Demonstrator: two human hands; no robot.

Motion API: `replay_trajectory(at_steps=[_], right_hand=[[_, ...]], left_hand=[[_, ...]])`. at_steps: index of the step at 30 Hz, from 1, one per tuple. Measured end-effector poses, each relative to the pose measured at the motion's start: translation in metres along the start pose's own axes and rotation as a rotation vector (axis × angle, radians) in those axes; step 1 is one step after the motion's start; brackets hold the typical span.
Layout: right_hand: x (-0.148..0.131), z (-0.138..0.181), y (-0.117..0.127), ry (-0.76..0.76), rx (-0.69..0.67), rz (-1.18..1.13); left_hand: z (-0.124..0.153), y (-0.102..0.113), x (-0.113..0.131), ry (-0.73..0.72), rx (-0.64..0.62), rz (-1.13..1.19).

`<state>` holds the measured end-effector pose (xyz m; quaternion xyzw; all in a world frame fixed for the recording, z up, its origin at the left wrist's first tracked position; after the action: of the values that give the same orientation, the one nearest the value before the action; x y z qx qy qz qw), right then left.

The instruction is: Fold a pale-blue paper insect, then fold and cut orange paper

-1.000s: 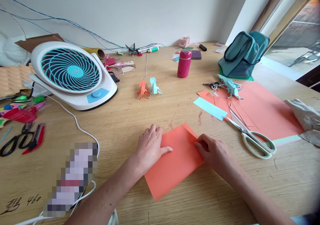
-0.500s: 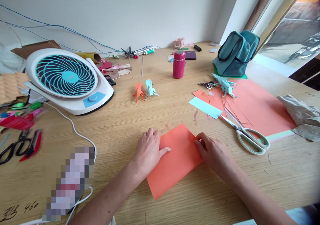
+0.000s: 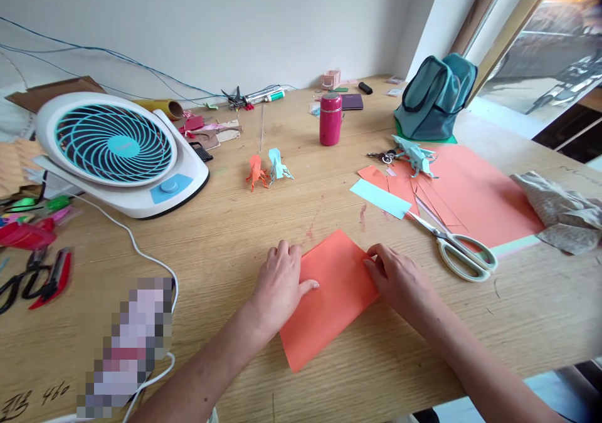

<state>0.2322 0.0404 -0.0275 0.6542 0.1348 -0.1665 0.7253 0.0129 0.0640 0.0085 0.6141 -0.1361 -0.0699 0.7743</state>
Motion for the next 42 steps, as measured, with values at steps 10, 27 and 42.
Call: replay_trajectory(at_steps=[10,27,42], right_hand=[[0.001,0.016,0.000,0.094,0.169,-0.024],[0.010,0.065,0.004,0.055,0.113,-0.100],[0.044,0.156,0.013,0.020,-0.020,-0.042]], left_hand=[[-0.004,-0.005,-0.006,-0.017,-0.035,0.116],[0.027,-0.004,0.026,-0.164,-0.099,0.073],[0.078,-0.014,0.051,-0.163,-0.225,0.051]])
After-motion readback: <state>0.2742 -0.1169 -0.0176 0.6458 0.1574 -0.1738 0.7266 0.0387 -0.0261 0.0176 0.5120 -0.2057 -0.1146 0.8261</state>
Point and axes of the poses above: each hand's wrist, its own z-axis away from the middle knuckle, its own y-axis out of the back of the hand, x = y × z, the point moved 3 cm from there along -z, towards the middle knuckle
